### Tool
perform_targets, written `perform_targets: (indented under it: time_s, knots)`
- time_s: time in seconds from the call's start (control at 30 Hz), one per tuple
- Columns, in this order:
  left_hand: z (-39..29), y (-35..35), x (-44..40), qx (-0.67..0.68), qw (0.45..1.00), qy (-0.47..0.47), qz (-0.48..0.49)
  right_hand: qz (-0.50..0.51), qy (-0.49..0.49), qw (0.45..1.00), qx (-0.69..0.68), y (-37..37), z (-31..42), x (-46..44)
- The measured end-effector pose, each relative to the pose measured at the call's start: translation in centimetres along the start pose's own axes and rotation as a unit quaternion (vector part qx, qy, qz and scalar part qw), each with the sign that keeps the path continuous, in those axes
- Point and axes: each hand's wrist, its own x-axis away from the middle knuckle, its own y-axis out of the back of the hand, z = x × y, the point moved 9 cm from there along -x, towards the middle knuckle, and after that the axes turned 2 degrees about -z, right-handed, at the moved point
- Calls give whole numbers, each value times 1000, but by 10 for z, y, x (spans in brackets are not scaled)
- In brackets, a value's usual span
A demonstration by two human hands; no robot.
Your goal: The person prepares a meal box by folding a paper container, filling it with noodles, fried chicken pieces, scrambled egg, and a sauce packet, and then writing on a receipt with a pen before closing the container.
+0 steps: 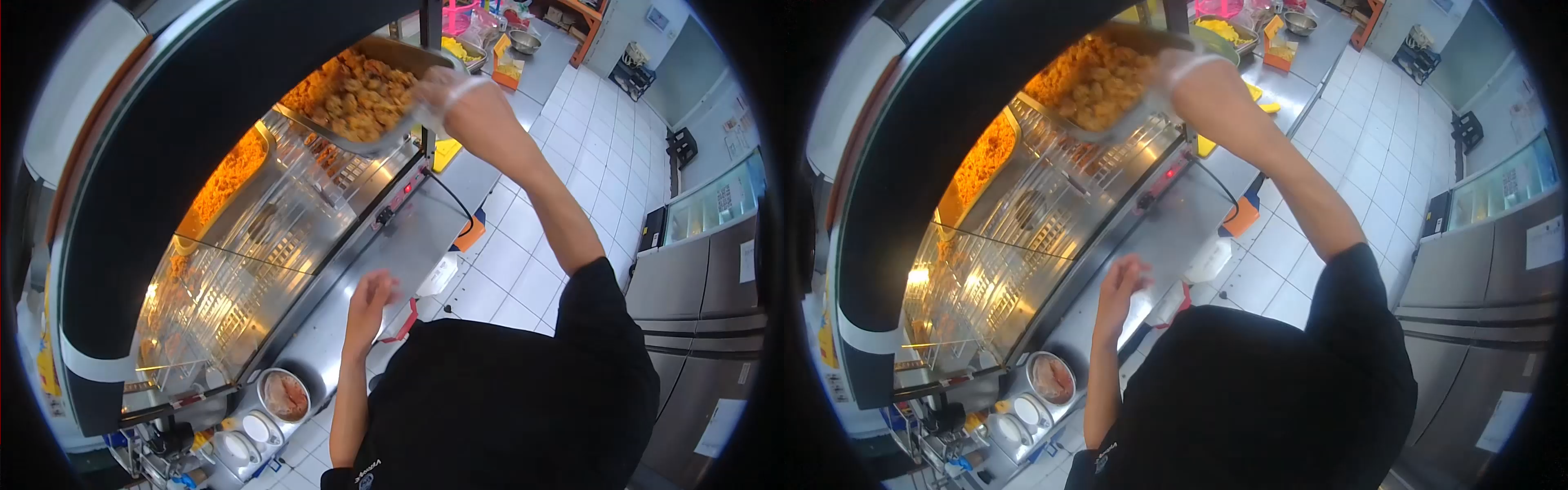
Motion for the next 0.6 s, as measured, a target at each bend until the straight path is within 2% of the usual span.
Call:
perform_targets:
  time_s: [0.1, 0.2, 0.3, 0.4, 0.5, 0.6]
  knots:
    - [-87, -36, -47, 169, 983, -70, -4, -26, 3, 998, -51, 30, -6, 36]
    - [-153, -67, -70, 384, 912, -114, 87, -34, -68, 993, -85, 47, -13, 83]
    - [-176, -84, -74, 365, 918, -119, 97, -1, -131, 987, -89, 63, -20, 131]
    - [-122, -107, -69, 414, 905, -42, 87, 12, -165, 983, -82, 85, -23, 174]
    - [-34, -132, -42, 433, 894, 39, 108, 22, -209, 969, -126, 93, -36, 215]
    - [34, -135, -1, 446, 871, 142, 149, 81, -181, 969, -146, 69, -35, 245]
